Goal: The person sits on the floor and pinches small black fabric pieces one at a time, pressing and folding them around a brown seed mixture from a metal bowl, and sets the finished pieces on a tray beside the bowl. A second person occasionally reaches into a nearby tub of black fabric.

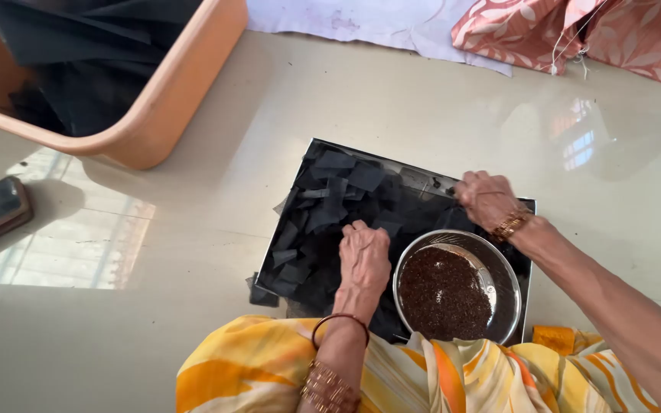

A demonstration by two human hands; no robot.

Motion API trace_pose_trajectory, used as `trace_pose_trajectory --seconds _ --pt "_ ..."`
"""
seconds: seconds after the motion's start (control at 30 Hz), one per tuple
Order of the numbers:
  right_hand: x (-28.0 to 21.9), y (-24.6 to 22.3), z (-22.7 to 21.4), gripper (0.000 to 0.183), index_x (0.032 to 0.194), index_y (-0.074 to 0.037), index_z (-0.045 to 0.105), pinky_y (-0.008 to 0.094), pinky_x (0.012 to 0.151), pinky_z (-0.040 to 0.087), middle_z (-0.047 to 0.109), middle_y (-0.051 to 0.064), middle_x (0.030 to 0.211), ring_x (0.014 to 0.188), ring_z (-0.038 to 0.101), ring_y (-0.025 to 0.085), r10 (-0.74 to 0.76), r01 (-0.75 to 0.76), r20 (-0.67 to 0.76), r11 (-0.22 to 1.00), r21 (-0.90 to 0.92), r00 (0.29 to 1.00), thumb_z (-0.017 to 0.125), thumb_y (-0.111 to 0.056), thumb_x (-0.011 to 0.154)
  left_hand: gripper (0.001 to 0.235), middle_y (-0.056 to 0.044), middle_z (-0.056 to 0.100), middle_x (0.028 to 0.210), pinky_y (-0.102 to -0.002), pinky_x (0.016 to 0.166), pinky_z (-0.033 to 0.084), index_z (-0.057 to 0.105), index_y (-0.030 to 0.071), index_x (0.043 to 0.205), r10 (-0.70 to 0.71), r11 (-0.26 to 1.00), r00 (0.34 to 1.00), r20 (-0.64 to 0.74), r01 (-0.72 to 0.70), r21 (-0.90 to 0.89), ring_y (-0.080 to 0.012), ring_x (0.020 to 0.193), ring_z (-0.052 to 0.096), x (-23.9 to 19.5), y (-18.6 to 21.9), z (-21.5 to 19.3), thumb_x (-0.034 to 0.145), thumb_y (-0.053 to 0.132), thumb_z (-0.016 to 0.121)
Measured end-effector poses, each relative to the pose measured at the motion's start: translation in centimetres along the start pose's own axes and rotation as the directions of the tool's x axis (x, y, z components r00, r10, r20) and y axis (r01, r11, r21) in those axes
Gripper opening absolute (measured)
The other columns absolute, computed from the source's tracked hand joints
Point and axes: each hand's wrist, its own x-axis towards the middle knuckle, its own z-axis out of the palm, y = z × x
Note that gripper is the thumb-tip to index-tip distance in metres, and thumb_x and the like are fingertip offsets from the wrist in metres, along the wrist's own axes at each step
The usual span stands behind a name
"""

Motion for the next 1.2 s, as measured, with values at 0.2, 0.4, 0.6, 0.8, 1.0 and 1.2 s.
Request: trace_pose_trajectory --seconds 0.2,0.4,0.6,0.8,1.0,1.2 --pt "-9.2 -6.3 -6.4 0.02 0.089 -0.017 0.07 0.031 0.056 0.055 0.063 -0.001 0.086 0.07 0.063 0.015 0.154 -0.176 0.087 0.823 0.539 0.984 0.057 -0.025 0.102 0.019 -0.026 0.063 0.096 -0.046 0.075 0.06 0.072 -0.003 0.086 0.016 1.0 0.995 -0.094 -0.018 -0.013 -0.0419 0.094 0.064 0.3 -0.2 0.8 0.067 -0.005 0.074" --pt "-13.7 -15.1 -7.4 0.038 0.103 -0.006 0.071 0.046 0.065 0.053 0.059 0.016 0.107 0.093 0.06 0.035 -0.139 0.147 -0.053 0.871 0.47 0.989 0.073 -0.029 0.073 0.012 -0.023 0.065 0.098 -0.045 0.081 0.059 0.072 -0.001 0.084 0.123 0.992 0.992 -0.027 -0.122 0.035 -0.0408 0.096 0.065 -0.1 -1.3 3.6 0.073 -0.004 0.072" --pt "-14.6 -16.3 -2.3 0.02 0.091 -0.006 0.068 0.039 0.068 0.054 0.06 0.012 0.099 0.092 0.061 0.031 -0.261 0.338 -0.238 0.854 0.395 0.936 0.065 -0.011 0.072 0.035 -0.023 0.062 0.102 -0.046 0.08 0.058 0.065 -0.001 0.095 0.098 0.994 0.989 -0.108 -0.103 -0.047 -0.0407 0.097 0.064 -0.9 0.8 -1.3 0.062 0.002 0.077" --pt "-14.6 -16.0 -3.9 0.022 0.087 -0.006 0.067 0.043 0.064 0.054 0.06 0.012 0.091 0.09 0.061 0.033 -0.152 0.235 -0.243 0.901 0.365 0.958 0.071 -0.01 0.066 0.021 -0.017 0.063 0.104 -0.042 0.08 0.058 0.063 0.005 0.105 -0.119 0.989 0.797 -0.592 0.042 -0.141 -0.0338 0.099 0.064 1.9 0.0 -3.5 0.09 0.01 0.077" --pt "-14.4 -15.3 -2.4 0.034 0.09 -0.001 0.069 0.041 0.062 0.056 0.062 0.013 0.086 0.082 0.062 0.031 0.072 0.131 -0.32 0.813 0.568 0.945 0.07 0.005 0.057 0.018 -0.014 0.066 0.089 -0.046 0.074 0.056 0.071 0.005 0.083 -0.328 0.945 0.838 -0.437 0.301 -0.131 -0.0345 0.088 0.065 4.2 -4.1 -2.8 0.075 0.016 0.083" --pt "-15.0 -14.6 -3.5 0.005 0.085 -0.006 0.071 0.04 0.057 0.054 0.063 0.007 0.072 0.069 0.065 0.026 0.209 0.098 -0.36 0.733 0.673 0.909 0.069 -0.005 0.081 0.015 -0.012 0.075 0.073 -0.041 0.063 0.059 0.074 -0.002 0.082 -0.548 0.605 0.802 -0.238 0.183 -0.775 -0.0244 0.062 0.07 2.2 -1.7 -8.0 0.084 0.01 0.083"
